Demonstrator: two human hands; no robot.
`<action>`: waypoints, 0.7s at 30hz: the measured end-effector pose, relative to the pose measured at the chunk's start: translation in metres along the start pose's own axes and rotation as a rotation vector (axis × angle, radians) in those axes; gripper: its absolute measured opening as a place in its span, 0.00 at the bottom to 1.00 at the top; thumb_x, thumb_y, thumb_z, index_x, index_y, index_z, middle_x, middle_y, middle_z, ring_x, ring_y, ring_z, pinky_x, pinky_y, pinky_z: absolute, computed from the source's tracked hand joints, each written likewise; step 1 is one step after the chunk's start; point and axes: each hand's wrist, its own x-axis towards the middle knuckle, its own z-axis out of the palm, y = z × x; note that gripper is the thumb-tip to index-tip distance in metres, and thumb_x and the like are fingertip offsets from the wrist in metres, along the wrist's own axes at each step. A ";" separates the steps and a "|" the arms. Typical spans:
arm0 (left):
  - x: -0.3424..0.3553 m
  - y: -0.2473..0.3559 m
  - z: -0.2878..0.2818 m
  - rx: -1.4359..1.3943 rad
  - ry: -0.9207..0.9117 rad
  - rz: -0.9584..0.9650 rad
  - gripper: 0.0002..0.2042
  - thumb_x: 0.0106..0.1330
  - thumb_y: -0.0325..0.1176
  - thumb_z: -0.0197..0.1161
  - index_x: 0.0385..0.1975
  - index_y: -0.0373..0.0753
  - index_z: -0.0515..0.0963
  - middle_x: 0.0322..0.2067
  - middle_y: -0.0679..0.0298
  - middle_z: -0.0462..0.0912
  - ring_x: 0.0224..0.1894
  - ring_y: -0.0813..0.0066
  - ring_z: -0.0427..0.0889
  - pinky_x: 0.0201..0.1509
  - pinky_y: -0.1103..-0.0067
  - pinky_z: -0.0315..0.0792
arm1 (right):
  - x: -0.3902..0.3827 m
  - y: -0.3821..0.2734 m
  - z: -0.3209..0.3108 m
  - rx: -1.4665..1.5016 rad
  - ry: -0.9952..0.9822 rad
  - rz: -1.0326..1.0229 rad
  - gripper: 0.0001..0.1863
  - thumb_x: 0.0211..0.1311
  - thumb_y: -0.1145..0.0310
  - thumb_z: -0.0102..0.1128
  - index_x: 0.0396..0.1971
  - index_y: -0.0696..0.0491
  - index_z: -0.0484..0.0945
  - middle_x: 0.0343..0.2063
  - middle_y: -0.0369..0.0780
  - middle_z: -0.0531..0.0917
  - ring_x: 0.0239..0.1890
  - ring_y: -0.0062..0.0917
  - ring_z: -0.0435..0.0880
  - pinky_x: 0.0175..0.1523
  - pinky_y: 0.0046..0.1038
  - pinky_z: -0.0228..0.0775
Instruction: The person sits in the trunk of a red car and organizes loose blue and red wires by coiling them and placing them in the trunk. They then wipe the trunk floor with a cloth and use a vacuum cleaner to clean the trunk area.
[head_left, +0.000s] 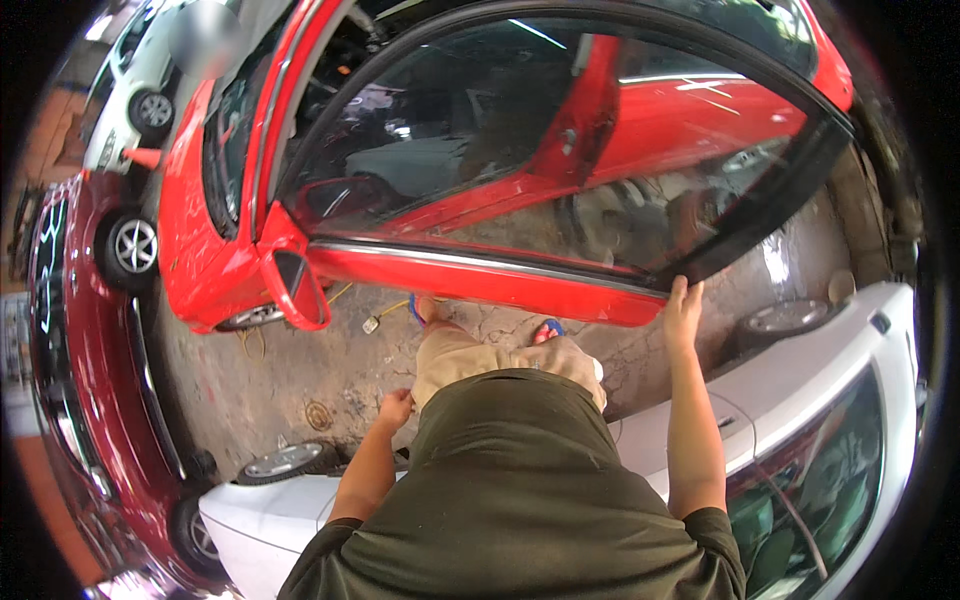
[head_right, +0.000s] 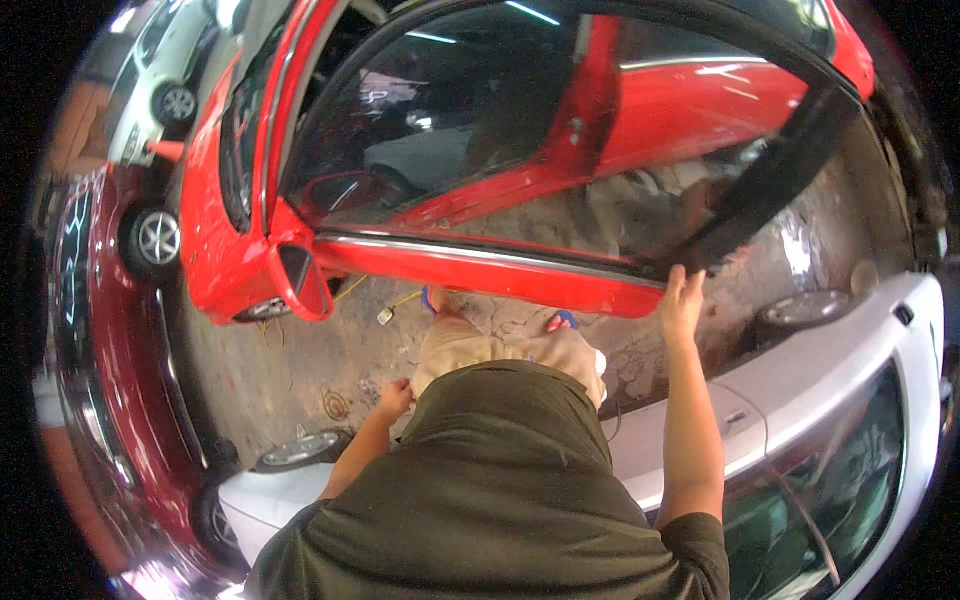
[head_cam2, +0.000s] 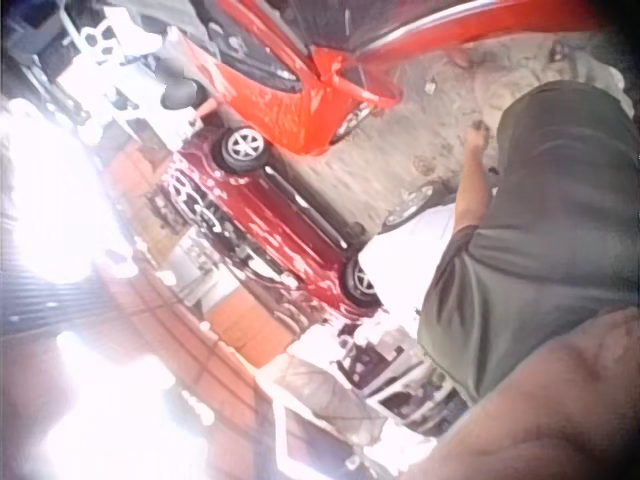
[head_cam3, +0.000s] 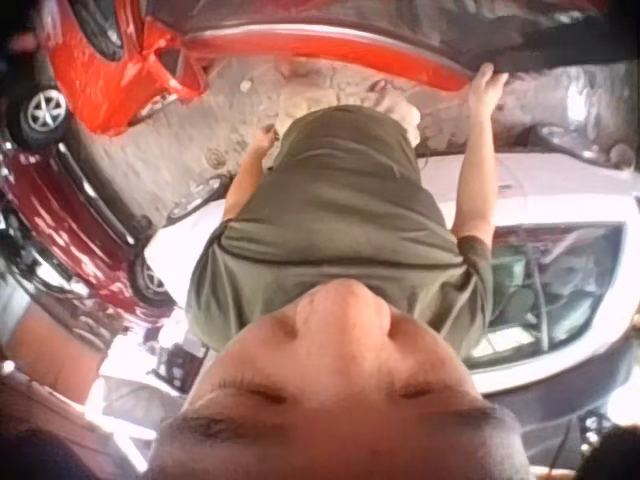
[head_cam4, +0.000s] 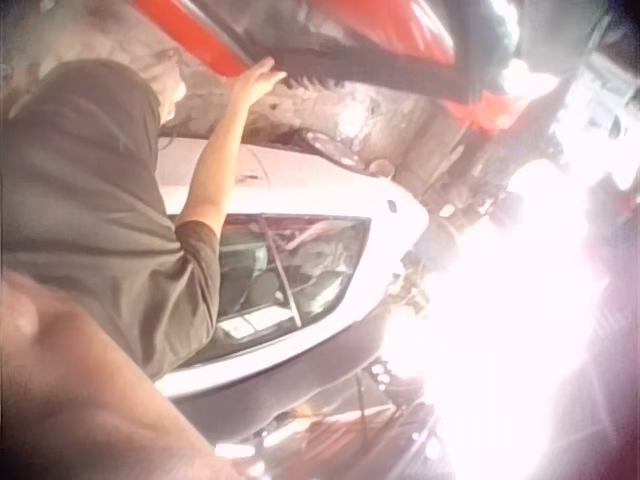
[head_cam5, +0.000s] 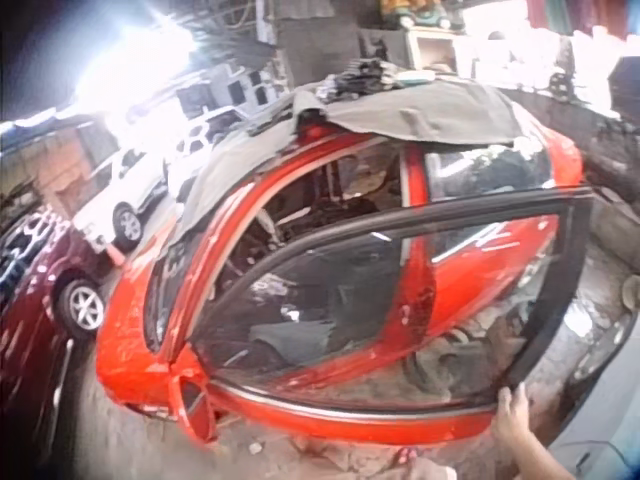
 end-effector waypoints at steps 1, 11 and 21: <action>0.001 -0.002 0.006 -0.012 -0.050 -0.046 0.18 0.71 0.42 0.61 0.47 0.30 0.83 0.37 0.56 0.89 0.37 0.67 0.87 0.41 0.71 0.80 | 0.000 -0.001 0.000 0.048 0.013 -0.073 0.27 0.78 0.52 0.48 0.66 0.55 0.66 0.53 0.52 0.81 0.55 0.41 0.79 0.61 0.37 0.67; 0.019 0.091 0.006 -0.101 0.058 0.103 0.17 0.72 0.39 0.61 0.50 0.31 0.81 0.39 0.58 0.87 0.36 0.70 0.85 0.43 0.74 0.80 | 0.002 0.005 -0.006 0.045 -0.040 -0.048 0.28 0.77 0.52 0.48 0.66 0.54 0.65 0.36 0.42 0.79 0.34 0.27 0.73 0.45 0.31 0.69; 0.066 0.104 0.041 -0.065 -0.170 -0.042 0.17 0.73 0.42 0.60 0.47 0.32 0.81 0.37 0.59 0.86 0.33 0.72 0.84 0.35 0.74 0.77 | 0.015 0.006 -0.015 0.018 -0.148 0.111 0.20 0.75 0.62 0.52 0.62 0.51 0.66 0.27 0.37 0.78 0.25 0.23 0.77 0.33 0.29 0.72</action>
